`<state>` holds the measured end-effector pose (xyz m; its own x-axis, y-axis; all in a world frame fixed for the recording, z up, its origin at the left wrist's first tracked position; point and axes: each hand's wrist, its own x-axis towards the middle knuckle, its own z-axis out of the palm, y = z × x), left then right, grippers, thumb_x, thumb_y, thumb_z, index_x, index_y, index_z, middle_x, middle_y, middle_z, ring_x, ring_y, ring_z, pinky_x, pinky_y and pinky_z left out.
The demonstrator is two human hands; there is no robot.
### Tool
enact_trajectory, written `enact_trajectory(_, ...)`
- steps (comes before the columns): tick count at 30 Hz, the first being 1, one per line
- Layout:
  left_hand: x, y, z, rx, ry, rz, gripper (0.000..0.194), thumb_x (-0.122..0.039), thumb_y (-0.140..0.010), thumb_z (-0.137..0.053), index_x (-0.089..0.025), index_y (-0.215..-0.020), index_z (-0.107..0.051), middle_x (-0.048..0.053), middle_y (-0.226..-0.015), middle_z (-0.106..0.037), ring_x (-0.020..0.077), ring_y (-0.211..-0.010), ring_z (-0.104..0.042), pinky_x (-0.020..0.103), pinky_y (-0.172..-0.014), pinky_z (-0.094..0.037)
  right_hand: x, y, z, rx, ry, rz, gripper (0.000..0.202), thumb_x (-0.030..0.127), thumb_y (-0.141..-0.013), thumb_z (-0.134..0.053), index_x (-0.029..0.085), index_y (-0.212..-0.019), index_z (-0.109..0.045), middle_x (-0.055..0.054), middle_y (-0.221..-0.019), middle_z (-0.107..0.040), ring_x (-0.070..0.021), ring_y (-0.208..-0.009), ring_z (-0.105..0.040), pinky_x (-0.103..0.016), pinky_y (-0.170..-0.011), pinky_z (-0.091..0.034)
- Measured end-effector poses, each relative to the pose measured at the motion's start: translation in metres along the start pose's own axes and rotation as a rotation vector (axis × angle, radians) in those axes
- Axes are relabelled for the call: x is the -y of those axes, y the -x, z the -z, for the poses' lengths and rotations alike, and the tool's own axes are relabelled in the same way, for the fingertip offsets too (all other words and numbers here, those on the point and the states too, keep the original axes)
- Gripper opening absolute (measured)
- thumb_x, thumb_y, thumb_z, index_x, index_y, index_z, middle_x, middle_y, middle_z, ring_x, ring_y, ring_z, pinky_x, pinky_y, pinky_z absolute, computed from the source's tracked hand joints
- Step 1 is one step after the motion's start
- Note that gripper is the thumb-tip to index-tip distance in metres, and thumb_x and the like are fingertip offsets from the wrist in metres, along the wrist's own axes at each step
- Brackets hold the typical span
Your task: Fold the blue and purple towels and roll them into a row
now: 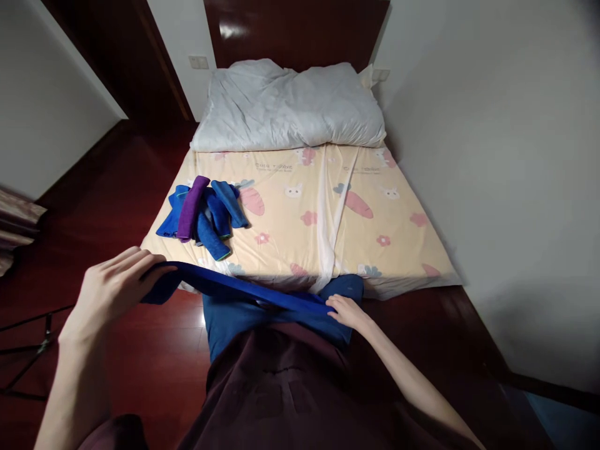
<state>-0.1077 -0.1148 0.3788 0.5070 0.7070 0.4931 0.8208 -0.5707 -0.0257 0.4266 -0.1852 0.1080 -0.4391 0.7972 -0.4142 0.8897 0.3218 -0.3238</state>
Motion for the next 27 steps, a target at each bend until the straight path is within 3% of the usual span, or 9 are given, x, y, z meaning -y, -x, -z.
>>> enact_trajectory(3, 0.014, -0.003, -0.003, -0.024, -0.091, -0.011, 0.016, -0.037, -0.105, -0.058, -0.026, -0.093, -0.064, -0.003, -0.081, -0.07, 0.0189, -0.071, -0.069, 0.032, -0.062, -0.046, -0.023, 0.009, 0.014, -0.145, -0.028, -0.037, 0.014, 0.024, -0.098, -0.06, 0.02, -0.104, -0.073, -0.01, -0.107, -0.075, -0.0266, -0.105, -0.069, -0.037, -0.095, -0.055)
enact_trajectory(6, 0.027, -0.007, -0.006, 0.007, -0.12, 0.025, 0.025, -0.041, -0.107, -0.05, -0.026, -0.095, -0.066, -0.002, -0.084, -0.073, 0.0188, -0.071, -0.069, 0.031, -0.059, -0.044, -0.047, 0.024, 0.037, -0.366, -0.168, -0.077, 0.02, 0.03, -0.101, -0.054, 0.022, -0.1, -0.072, -0.01, -0.104, -0.076, -0.0262, -0.1, -0.072, -0.039, -0.092, -0.058)
enact_trajectory(9, 0.037, -0.02, -0.012, 0.034, -0.098, 0.063, 0.031, -0.046, -0.107, -0.05, -0.025, -0.091, -0.067, -0.002, -0.083, -0.073, 0.0179, -0.072, -0.068, 0.029, -0.063, -0.045, -0.074, 0.047, 0.072, -0.56, -0.43, -0.18, 0.032, 0.048, -0.1, -0.054, 0.022, -0.104, -0.073, -0.007, -0.085, -0.076, -0.0218, -0.072, -0.072, -0.036, -0.075, -0.061)
enact_trajectory(11, 0.043, -0.037, -0.019, 0.048, -0.076, 0.069, 0.035, -0.051, -0.106, -0.051, -0.024, -0.09, -0.067, -0.001, -0.083, -0.072, 0.017, -0.074, -0.068, 0.028, -0.068, -0.047, -0.093, 0.065, 0.102, -0.665, -0.633, -0.269, 0.045, 0.062, -0.094, -0.061, 0.02, -0.106, -0.072, -0.003, -0.066, -0.071, -0.0195, -0.055, -0.066, -0.032, -0.059, -0.058)
enact_trajectory(13, 0.05, -0.059, -0.029, 0.094, -0.02, 0.012, 0.043, -0.055, -0.107, -0.046, -0.022, -0.096, -0.071, 0.001, -0.089, -0.073, 0.0168, -0.079, -0.068, 0.027, -0.072, -0.05, -0.112, 0.083, 0.135, -0.831, -0.779, -0.323, 0.055, 0.069, -0.081, -0.073, 0.018, -0.102, -0.072, -0.004, -0.065, -0.072, -0.0204, -0.055, -0.069, -0.03, -0.054, -0.058)
enact_trajectory(16, 0.061, -0.095, -0.049, 0.145, 0.137, -0.156, 0.056, -0.057, -0.11, -0.035, -0.017, -0.106, -0.074, 0.005, -0.097, -0.074, 0.0156, -0.085, -0.066, 0.027, -0.079, -0.054, -0.132, 0.104, 0.182, -1.123, -0.792, -0.351, 0.06, 0.068, -0.071, -0.085, 0.016, -0.097, -0.074, -0.01, -0.074, -0.077, -0.022, -0.06, -0.073, -0.032, -0.059, -0.063)
enact_trajectory(19, 0.067, -0.129, -0.071, 0.05, 0.195, -0.228, 0.057, -0.052, -0.112, -0.035, -0.013, -0.106, -0.076, 0.005, -0.094, -0.074, 0.0141, -0.085, -0.062, 0.027, -0.082, -0.056, -0.141, 0.115, 0.215, -1.344, -0.704, -0.323, 0.058, 0.066, -0.071, -0.085, 0.014, -0.094, -0.075, -0.01, -0.075, -0.076, -0.022, -0.064, -0.075, -0.035, -0.069, -0.067)
enact_trajectory(23, 0.066, -0.158, -0.097, -0.121, 0.133, -0.138, 0.049, -0.049, -0.112, -0.045, -0.011, -0.103, -0.076, 0.004, -0.095, -0.076, 0.0128, -0.092, -0.061, 0.028, -0.09, -0.056, -0.142, 0.122, 0.232, -1.417, -0.695, -0.335, 0.053, 0.062, -0.074, -0.086, 0.013, -0.092, -0.074, -0.009, -0.076, -0.074, -0.0225, -0.07, -0.078, -0.037, -0.076, -0.068)
enact_trajectory(27, 0.064, -0.168, -0.114, -0.116, 0.177, -0.13, 0.048, -0.049, -0.111, -0.05, -0.008, -0.111, -0.075, 0.005, -0.111, -0.077, 0.0111, -0.098, -0.064, 0.029, -0.097, -0.058, -0.141, 0.133, 0.231, -1.44, -0.672, -0.407, 0.047, 0.056, -0.079, -0.085, 0.012, -0.09, -0.073, -0.009, -0.072, -0.072, -0.0222, -0.067, -0.077, -0.036, -0.074, -0.068)
